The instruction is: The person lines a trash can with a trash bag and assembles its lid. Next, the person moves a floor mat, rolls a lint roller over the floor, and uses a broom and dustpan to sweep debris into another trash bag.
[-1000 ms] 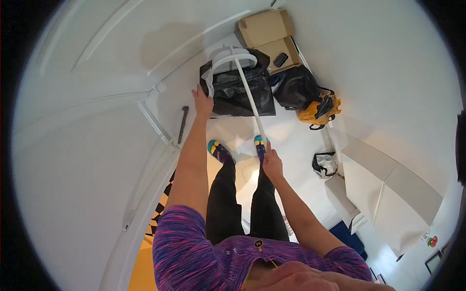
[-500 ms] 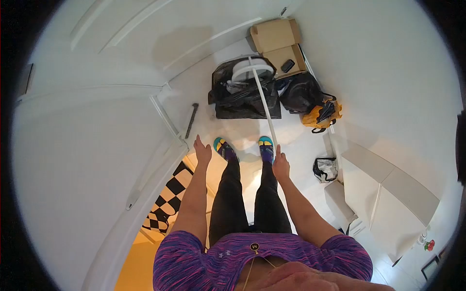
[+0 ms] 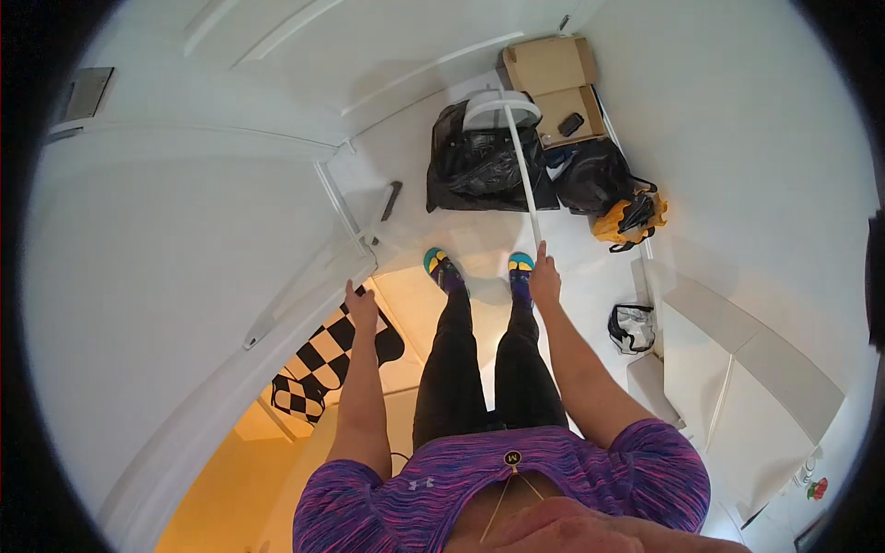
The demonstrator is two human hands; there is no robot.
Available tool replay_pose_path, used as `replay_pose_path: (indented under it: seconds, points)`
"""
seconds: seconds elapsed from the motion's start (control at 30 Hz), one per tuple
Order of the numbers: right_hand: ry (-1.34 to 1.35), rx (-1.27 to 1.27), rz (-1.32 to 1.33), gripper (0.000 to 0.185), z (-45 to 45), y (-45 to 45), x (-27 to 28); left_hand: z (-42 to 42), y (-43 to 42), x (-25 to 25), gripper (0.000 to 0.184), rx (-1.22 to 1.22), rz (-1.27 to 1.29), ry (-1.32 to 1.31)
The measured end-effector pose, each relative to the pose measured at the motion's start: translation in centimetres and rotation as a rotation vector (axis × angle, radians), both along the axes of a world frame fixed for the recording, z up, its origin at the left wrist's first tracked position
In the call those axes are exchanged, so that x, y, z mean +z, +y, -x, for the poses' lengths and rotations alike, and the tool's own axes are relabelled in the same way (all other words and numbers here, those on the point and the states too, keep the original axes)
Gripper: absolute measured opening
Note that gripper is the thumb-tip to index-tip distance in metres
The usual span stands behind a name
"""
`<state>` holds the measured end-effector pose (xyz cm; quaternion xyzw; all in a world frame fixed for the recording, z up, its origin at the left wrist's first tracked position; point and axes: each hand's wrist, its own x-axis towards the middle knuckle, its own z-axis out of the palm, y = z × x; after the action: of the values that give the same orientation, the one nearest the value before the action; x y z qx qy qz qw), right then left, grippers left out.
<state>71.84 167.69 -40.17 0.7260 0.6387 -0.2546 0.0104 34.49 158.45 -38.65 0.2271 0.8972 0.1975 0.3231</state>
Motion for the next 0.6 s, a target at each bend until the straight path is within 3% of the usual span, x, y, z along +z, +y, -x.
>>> replay_pose_path:
  seconds: [0.07, 0.37, 0.43, 0.47, 0.53, 0.6]
  points:
    - [-0.015, 0.078, -0.03, 0.061, -0.5, 1.4, -0.5, 0.9, -0.9, 1.5, 0.064, 0.141, -0.061, -0.155]
    - [0.022, 0.015, 0.072, 0.061, 0.3, 1.1, 1.2, 3.8, -4.3, 3.7, 0.06, 0.432, -0.127, -0.192]
    - [0.031, -0.015, 0.099, 0.061, 0.4, 1.3, 2.0, 8.7, -7.1, -0.5, 0.063, 0.694, -0.289, -0.561]
    - [0.028, 0.014, 0.107, 0.06, 0.0, 1.1, 2.0, 7.9, -5.6, 1.2, 0.063, 0.688, -0.289, -0.564]
    - [0.024, 0.032, 0.116, 0.059, -0.6, 0.9, 1.8, 5.4, -1.2, 7.1, 0.067, 0.92, -0.43, -0.314]
    - [0.034, 0.053, 0.089, 0.059, -0.7, 2.0, 1.6, 7.0, -0.7, 8.4, 0.072, 0.841, -0.504, -0.444]
